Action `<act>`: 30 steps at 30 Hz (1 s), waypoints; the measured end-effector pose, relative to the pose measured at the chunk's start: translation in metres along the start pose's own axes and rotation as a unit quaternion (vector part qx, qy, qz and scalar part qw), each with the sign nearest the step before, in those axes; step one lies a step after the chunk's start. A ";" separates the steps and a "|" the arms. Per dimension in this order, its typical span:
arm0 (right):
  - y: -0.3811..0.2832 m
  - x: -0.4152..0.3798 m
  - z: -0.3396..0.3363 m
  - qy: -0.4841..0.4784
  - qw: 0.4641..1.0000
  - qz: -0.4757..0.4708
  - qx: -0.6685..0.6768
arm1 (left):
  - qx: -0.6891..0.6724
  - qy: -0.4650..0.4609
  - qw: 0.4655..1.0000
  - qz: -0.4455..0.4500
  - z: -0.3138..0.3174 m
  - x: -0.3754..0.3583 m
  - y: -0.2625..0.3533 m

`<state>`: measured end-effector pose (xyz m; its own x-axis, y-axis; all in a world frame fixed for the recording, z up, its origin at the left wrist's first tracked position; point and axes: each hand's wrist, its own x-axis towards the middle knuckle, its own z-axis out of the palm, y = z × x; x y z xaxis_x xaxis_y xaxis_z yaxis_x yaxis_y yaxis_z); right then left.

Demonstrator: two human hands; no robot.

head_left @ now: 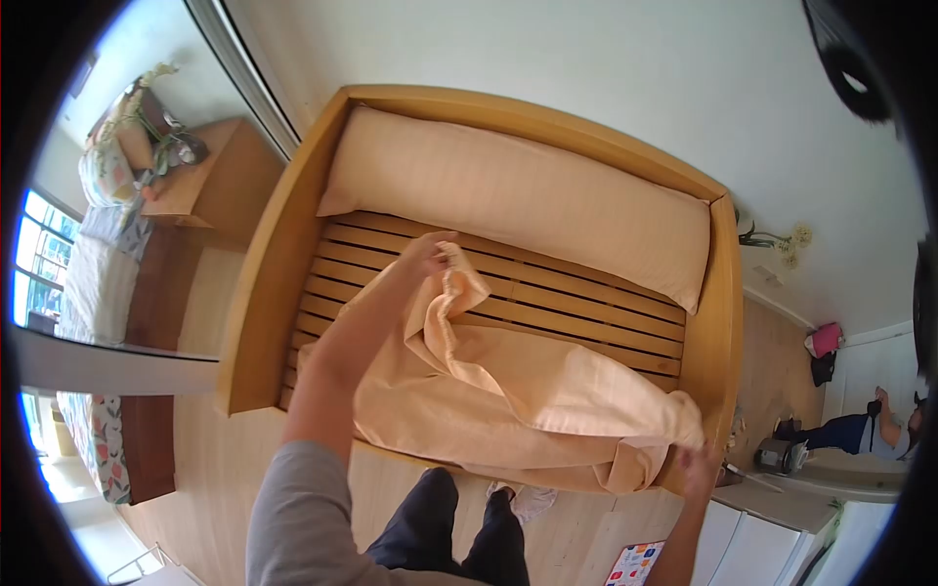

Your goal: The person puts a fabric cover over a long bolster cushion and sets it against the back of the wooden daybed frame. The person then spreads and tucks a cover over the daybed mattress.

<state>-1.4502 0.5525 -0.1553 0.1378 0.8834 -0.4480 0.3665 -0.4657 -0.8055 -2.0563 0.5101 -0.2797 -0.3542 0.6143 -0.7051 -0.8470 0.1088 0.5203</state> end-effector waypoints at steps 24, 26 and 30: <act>0.125 -0.138 -0.023 0.107 0.984 0.145 0.013 | -0.029 0.112 0.990 0.076 0.061 0.077 -0.091; 0.101 -0.142 -0.047 0.135 0.989 0.051 -0.023 | -0.050 0.101 0.991 0.069 0.035 0.037 -0.119; 0.026 -0.136 -0.105 0.279 0.958 -0.056 0.031 | -0.053 0.131 0.990 0.000 -0.014 -0.079 -0.174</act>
<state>-1.3630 0.4263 -0.0744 0.5768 0.8115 -0.0938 0.3549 -0.3525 -0.8659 -1.8859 0.4318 -0.3211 -0.4330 0.3881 -0.8136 -0.8792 0.0175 0.4762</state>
